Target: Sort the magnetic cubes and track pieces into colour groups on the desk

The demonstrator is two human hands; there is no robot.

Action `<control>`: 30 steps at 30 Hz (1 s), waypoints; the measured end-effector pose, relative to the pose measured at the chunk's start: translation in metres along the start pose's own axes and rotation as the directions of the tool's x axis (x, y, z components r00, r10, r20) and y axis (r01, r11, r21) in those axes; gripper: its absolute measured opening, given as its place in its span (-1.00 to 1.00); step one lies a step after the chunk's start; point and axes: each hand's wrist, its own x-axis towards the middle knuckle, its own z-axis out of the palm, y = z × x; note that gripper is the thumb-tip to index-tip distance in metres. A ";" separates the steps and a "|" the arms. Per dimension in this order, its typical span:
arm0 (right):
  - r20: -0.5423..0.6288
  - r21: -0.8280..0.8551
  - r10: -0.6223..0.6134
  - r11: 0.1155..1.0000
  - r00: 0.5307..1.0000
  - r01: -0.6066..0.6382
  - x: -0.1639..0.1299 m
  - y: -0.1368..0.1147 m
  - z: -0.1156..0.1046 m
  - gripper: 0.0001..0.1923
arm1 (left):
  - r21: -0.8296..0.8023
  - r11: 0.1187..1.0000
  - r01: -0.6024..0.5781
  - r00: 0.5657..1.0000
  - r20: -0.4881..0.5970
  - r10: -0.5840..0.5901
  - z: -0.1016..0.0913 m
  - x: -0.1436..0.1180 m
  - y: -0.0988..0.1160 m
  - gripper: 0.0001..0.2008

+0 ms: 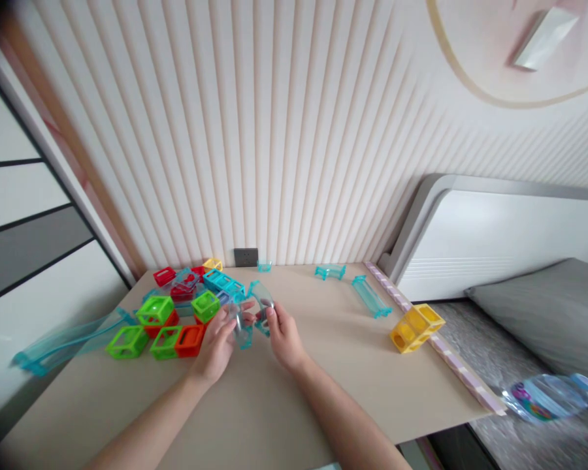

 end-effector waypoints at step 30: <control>-0.191 0.510 0.491 0.790 0.850 -0.341 0.019 -0.009 -0.025 -0.45 | -0.269 0.935 0.229 0.948 -0.155 -0.276 0.007 0.005 0.004 -0.44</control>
